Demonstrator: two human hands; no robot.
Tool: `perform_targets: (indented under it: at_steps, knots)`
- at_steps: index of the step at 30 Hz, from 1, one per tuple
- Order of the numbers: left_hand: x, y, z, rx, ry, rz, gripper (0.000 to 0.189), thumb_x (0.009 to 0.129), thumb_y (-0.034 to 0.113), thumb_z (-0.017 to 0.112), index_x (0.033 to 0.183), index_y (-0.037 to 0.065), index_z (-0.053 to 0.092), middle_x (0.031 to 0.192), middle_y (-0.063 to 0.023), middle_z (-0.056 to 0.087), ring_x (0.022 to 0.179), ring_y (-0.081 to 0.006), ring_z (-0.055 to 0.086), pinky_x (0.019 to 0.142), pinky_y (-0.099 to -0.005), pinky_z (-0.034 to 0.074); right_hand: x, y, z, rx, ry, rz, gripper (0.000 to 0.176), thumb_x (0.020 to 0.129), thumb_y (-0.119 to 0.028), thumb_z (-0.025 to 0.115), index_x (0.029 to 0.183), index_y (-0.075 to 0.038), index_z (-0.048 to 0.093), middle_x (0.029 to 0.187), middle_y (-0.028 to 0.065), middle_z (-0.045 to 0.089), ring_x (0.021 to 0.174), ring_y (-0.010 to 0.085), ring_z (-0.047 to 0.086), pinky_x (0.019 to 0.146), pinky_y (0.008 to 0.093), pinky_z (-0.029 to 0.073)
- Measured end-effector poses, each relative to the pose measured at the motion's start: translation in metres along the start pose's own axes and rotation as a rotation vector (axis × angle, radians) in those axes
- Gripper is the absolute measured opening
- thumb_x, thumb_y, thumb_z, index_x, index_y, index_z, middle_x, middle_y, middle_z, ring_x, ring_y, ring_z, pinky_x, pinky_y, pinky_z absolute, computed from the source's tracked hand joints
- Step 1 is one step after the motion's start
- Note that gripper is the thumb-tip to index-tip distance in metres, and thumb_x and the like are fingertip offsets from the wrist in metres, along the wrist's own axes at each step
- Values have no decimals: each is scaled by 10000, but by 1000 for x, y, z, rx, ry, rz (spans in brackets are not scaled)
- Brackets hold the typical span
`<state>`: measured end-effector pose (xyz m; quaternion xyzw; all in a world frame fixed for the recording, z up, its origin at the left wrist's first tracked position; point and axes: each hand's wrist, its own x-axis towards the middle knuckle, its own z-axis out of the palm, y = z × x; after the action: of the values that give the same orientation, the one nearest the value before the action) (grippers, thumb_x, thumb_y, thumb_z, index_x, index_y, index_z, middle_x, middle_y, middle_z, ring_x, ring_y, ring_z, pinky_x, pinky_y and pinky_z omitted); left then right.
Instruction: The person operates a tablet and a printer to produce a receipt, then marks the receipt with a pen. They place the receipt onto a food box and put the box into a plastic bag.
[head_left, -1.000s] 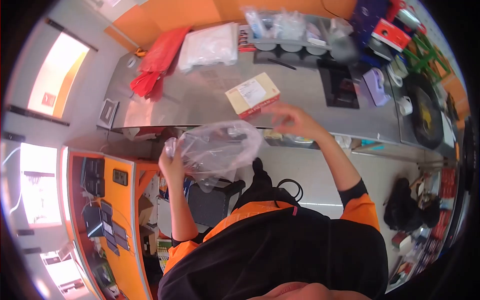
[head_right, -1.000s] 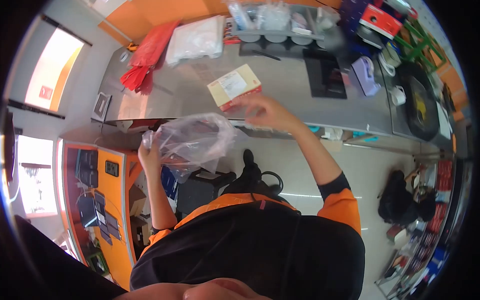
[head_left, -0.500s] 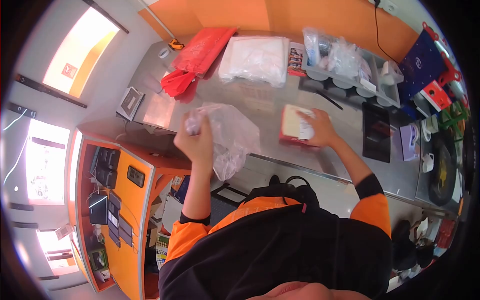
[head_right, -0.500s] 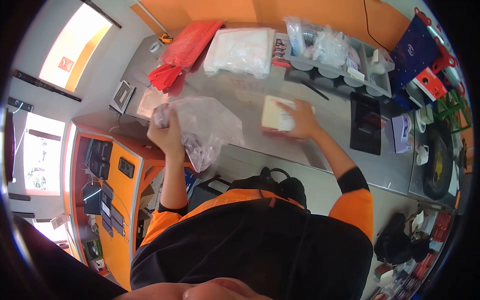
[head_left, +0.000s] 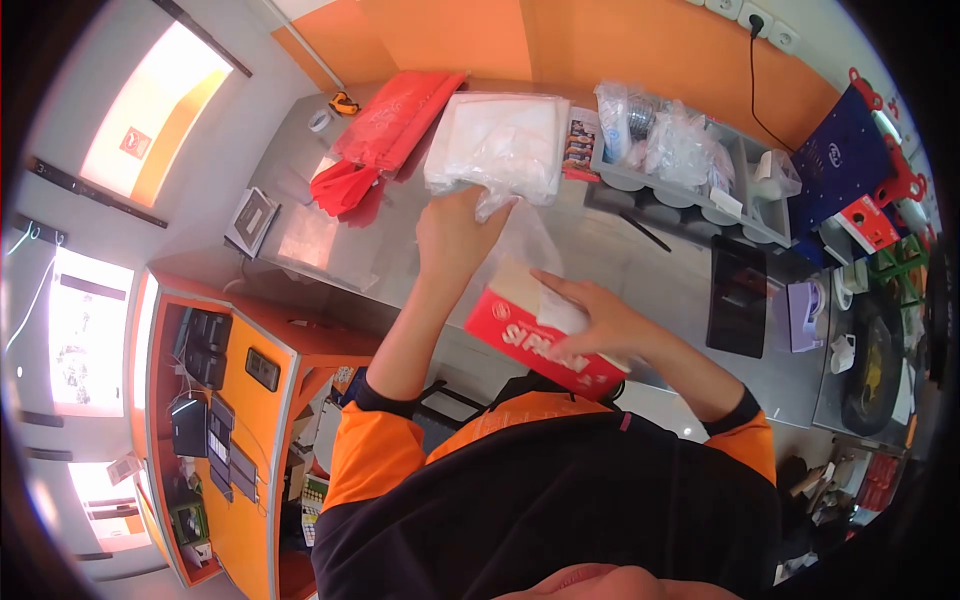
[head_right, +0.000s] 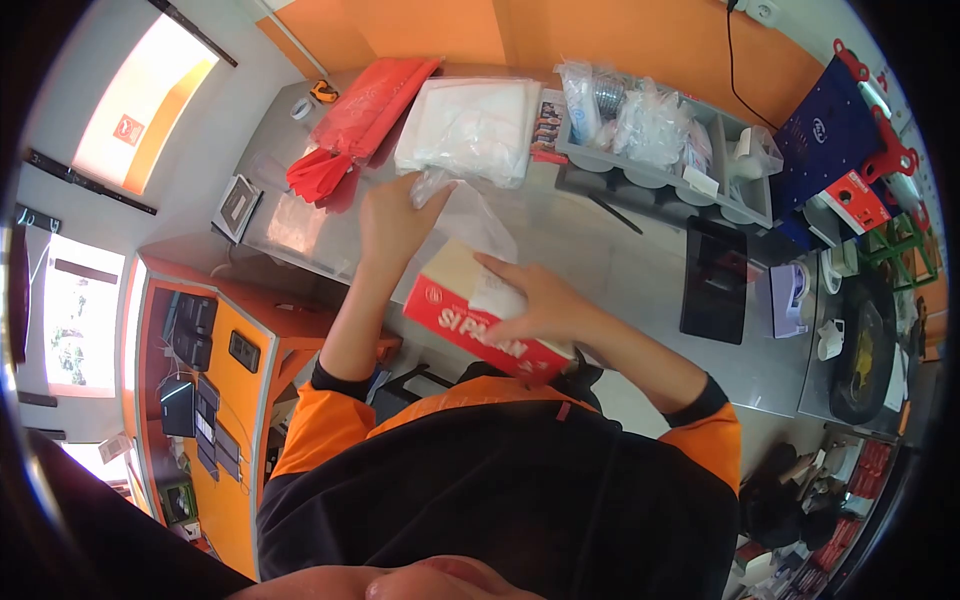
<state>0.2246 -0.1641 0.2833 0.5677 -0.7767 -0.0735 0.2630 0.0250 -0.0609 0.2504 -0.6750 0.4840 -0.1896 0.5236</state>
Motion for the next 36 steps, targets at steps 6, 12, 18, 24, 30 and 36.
perform_targets:
  at_steps: [6,12,18,24,30,36]
  knots:
    - [-82,-23,44,-90,26,305,544,606,128,694,1141,193,622,796,-44,611,623,-235,599,511,-350,475,52,40,5,803,330,189,925,699,-274,768,1408,40,264,1076,179,611,909,194,634,761,329,510]
    - [-141,5,82,-237,83,281,566,599,50,640,1157,142,629,647,-59,523,545,-242,551,502,-341,452,79,63,20,932,443,137,737,789,-235,711,1372,-43,302,1094,121,592,897,192,617,754,337,512]
    - [-146,-23,107,-189,264,35,424,656,26,618,1074,92,639,680,-74,570,557,-261,569,509,-344,460,88,63,19,975,618,295,662,778,-275,732,1269,-5,380,1086,154,564,915,211,620,703,381,532]
    - [-168,2,100,-334,148,443,366,636,-9,585,996,43,624,683,-77,558,583,-253,584,512,-339,468,105,105,19,1204,564,147,652,745,-299,758,1184,57,432,1022,161,598,908,224,624,688,387,537]
    - [-161,-1,122,-435,-7,175,196,728,72,623,924,65,622,744,-105,572,663,-309,596,558,-369,472,108,119,11,580,969,281,686,708,-343,750,1189,44,451,1016,173,611,900,304,623,787,432,499]
    - [-133,34,114,-344,69,326,314,689,258,712,888,54,579,885,-136,579,864,-320,584,683,-427,472,92,124,35,-360,869,581,775,655,-365,720,1318,-111,408,1250,192,474,1187,383,425,938,524,352]
